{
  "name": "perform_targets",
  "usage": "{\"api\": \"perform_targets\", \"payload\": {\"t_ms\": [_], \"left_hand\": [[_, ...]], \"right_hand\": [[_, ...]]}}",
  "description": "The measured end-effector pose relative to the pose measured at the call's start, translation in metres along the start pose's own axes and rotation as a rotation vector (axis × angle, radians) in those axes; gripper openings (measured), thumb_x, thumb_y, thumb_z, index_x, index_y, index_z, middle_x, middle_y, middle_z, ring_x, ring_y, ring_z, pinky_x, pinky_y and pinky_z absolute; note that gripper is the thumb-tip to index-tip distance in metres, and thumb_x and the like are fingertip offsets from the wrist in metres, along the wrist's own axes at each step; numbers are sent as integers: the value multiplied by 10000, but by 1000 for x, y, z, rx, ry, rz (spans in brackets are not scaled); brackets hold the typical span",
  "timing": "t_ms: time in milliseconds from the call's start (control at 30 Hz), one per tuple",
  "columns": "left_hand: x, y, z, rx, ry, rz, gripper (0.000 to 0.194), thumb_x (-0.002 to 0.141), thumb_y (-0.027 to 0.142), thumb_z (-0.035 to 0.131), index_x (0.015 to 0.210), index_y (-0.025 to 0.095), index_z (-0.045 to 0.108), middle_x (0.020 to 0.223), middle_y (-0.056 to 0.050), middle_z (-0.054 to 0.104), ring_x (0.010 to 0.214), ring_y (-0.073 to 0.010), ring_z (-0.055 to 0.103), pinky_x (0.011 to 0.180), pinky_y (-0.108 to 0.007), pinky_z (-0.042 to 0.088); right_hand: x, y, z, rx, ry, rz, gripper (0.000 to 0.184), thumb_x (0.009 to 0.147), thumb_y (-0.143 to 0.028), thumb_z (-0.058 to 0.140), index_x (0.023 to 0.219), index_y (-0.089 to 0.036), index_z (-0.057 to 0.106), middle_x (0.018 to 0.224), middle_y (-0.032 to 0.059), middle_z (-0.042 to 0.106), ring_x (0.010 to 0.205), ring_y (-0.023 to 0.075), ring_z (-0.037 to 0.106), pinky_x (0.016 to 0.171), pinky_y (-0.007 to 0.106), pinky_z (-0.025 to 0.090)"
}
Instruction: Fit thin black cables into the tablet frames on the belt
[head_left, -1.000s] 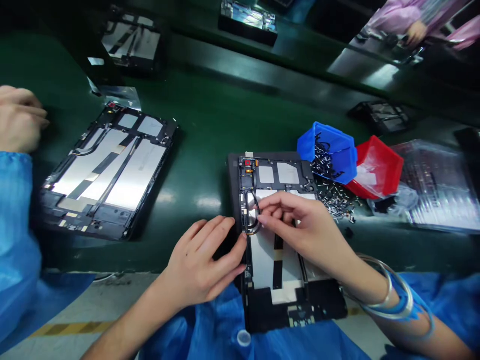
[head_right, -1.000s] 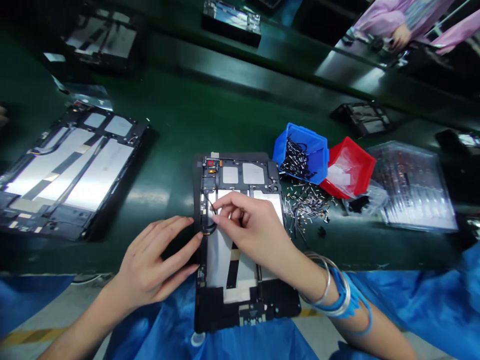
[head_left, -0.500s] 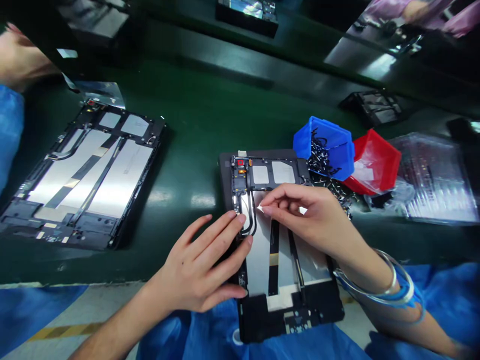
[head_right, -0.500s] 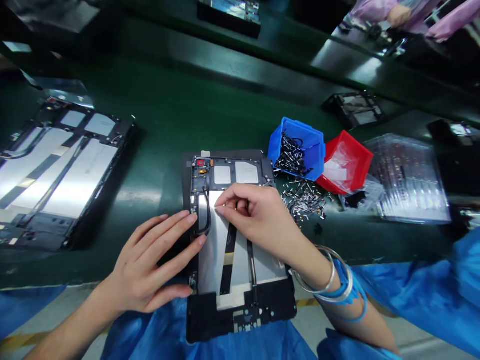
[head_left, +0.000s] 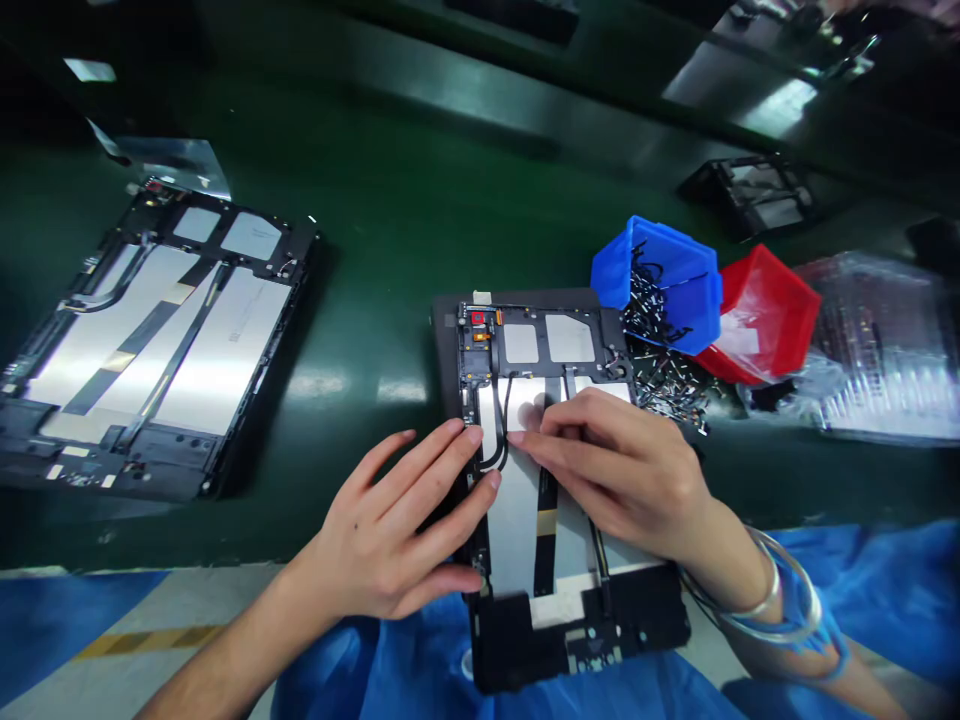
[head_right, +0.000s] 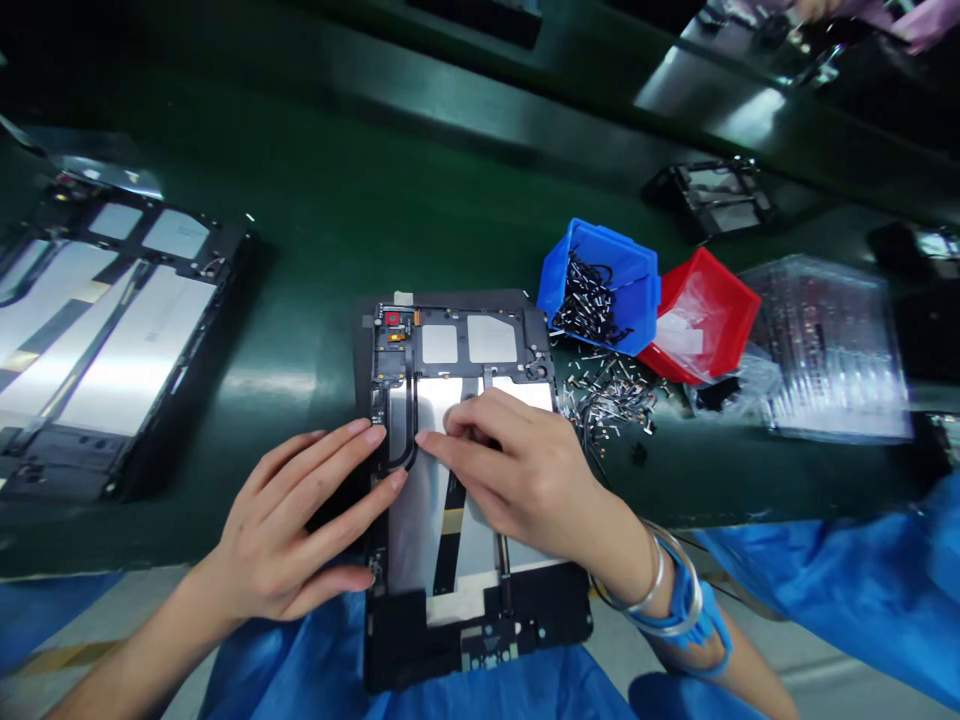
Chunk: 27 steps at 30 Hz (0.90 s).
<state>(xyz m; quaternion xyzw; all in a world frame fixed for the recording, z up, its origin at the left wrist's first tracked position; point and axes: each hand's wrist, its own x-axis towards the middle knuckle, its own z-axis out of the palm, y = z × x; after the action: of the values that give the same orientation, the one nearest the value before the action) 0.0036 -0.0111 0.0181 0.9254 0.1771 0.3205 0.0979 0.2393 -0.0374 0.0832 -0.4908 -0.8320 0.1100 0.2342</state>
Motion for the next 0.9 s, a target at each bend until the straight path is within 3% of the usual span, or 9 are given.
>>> {"api": "perform_targets", "payload": {"t_ms": [333, 567, 767, 900], "left_hand": [[2, -1, 0, 24, 15, -6, 498, 1010, 437, 272, 1176, 150, 643, 1266, -184, 620, 1317, -301, 476, 987, -423, 415], [2, -3, -1, -2, 15, 4, 501, 1009, 431, 286, 1168, 141, 661, 1248, -185, 636, 1272, -313, 518, 980, -416, 422], [5, -2, -2, -9, -17, 37, 482, 1017, 377, 280, 1176, 95, 637, 1290, -160, 625, 1392, -294, 382, 1083, -454, 336], [8, -3, -2, -34, -48, 69, 477, 1018, 378, 278, 1132, 92, 642, 1314, -157, 609, 1384, -299, 395, 1079, -466, 346]], "right_hand": [[-3, 2, -1, -159, -78, -41, 339, 889, -87, 482, 1085, -278, 683, 865, 48, 688, 725, 164, 592, 605, 305, 514], [-2, 4, -3, -144, -133, -11, 371, 910, -101, 433, 1096, -303, 684, 863, 40, 678, 747, 165, 586, 635, 307, 510], [5, 14, -4, -156, -122, -26, 383, 906, -81, 427, 1118, -275, 681, 871, 46, 651, 778, 161, 554, 632, 285, 450], [16, 24, -2, -214, -147, -20, 366, 919, -130, 434, 1143, -285, 679, 844, 35, 627, 786, 157, 537, 620, 269, 414]]}}
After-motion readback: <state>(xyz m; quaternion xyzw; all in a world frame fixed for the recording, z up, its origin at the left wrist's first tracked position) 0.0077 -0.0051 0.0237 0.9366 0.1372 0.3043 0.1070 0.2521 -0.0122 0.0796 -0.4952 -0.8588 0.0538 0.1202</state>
